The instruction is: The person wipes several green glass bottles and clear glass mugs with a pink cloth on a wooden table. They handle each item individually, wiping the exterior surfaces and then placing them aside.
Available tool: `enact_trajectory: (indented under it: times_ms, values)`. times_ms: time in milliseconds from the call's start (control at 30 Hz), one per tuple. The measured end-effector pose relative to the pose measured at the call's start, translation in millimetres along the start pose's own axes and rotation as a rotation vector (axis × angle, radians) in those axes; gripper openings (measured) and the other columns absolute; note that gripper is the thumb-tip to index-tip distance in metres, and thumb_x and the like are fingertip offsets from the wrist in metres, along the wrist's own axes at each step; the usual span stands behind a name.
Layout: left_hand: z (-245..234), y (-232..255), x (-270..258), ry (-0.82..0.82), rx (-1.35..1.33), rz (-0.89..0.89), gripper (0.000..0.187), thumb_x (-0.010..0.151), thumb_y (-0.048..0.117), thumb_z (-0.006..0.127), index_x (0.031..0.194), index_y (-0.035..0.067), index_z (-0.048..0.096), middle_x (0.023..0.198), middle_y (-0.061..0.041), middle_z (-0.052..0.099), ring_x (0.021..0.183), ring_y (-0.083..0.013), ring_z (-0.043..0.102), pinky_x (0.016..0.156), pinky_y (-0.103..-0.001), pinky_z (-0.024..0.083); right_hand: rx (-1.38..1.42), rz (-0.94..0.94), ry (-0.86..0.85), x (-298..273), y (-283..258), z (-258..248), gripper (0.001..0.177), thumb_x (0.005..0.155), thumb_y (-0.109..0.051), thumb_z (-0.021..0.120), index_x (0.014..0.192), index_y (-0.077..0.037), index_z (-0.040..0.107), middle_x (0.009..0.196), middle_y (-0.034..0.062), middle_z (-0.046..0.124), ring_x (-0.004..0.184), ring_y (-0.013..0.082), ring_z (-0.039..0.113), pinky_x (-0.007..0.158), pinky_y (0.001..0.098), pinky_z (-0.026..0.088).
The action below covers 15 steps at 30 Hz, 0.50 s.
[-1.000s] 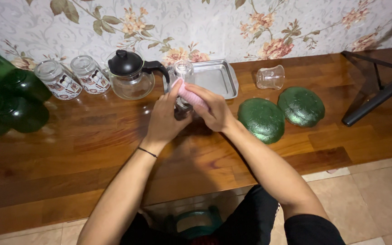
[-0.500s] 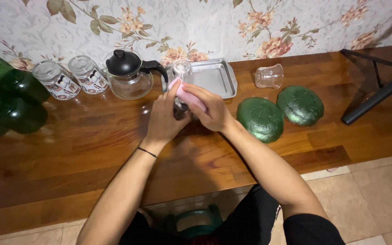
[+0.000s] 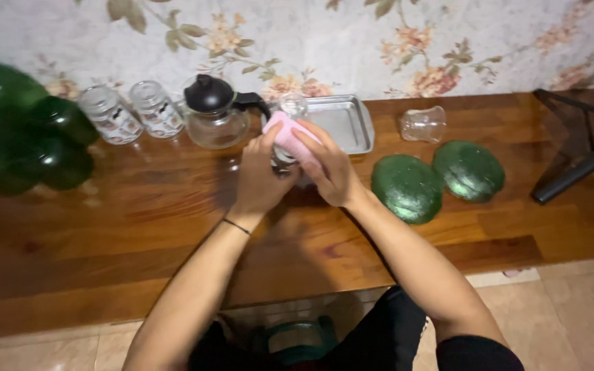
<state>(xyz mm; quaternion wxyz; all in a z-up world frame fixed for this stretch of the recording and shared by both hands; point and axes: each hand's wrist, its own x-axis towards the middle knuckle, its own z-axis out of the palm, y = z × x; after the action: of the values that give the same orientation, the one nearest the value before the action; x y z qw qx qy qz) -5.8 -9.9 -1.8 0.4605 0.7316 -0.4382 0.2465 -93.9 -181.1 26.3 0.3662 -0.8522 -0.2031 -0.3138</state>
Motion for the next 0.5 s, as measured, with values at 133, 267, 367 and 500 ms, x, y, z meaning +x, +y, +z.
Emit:
enact_trajectory:
  times_ms: [133, 267, 367, 500]
  values:
    - [-2, 0, -1, -0.033, -0.005, -0.031, 0.083, 0.079, 0.02, 0.086, 0.15, 0.01, 0.045, 0.129, -0.015, 0.062, 0.112, -0.0342, 0.058, 0.101, -0.045, 0.046, -0.003, 0.028, -0.006, 1, -4, -4, 0.047, 0.106, -0.018, 0.055, 0.148, 0.002, 0.051, 0.159, 0.0287, 0.044, 0.146, 0.043, 0.05, 0.12, 0.0427, 0.041]
    - [-3, 0, -1, -0.057, -0.004, -0.036, 0.087, 0.078, 0.023, 0.088, 0.152, 0.01, 0.043, 0.124, -0.013, 0.062, 0.111, -0.0333, 0.058, 0.1, -0.044, 0.046, -0.01, 0.052, 0.033, -2, -1, -9, 0.046, 0.102, -0.003, 0.06, 0.147, 0.004, 0.053, 0.158, 0.0276, 0.05, 0.145, 0.0405, 0.054, 0.12, 0.0412, 0.043]
    - [-2, 3, -1, -0.002, -0.043, -0.052, 0.092, 0.076, 0.021, 0.088, 0.152, 0.006, 0.038, 0.126, -0.016, 0.061, 0.115, -0.034, 0.058, 0.101, -0.044, 0.046, -0.007, 0.048, 0.069, -3, 6, -4, 0.041, 0.1, 0.001, 0.064, 0.141, 0.003, 0.06, 0.149, 0.0229, 0.06, 0.141, 0.0356, 0.061, 0.118, 0.0393, 0.049]
    - [-3, 4, -1, 0.099, -0.233, -0.126, 0.093, 0.082, 0.024, 0.087, 0.154, 0.003, 0.033, 0.132, -0.017, 0.058, 0.122, -0.0322, 0.06, 0.106, -0.041, 0.05, -0.016, 0.033, 0.099, -5, 6, -3, 0.043, 0.097, 0.0, 0.064, 0.139, 0.002, 0.059, 0.145, 0.023, 0.06, 0.135, 0.0362, 0.063, 0.113, 0.0413, 0.052]
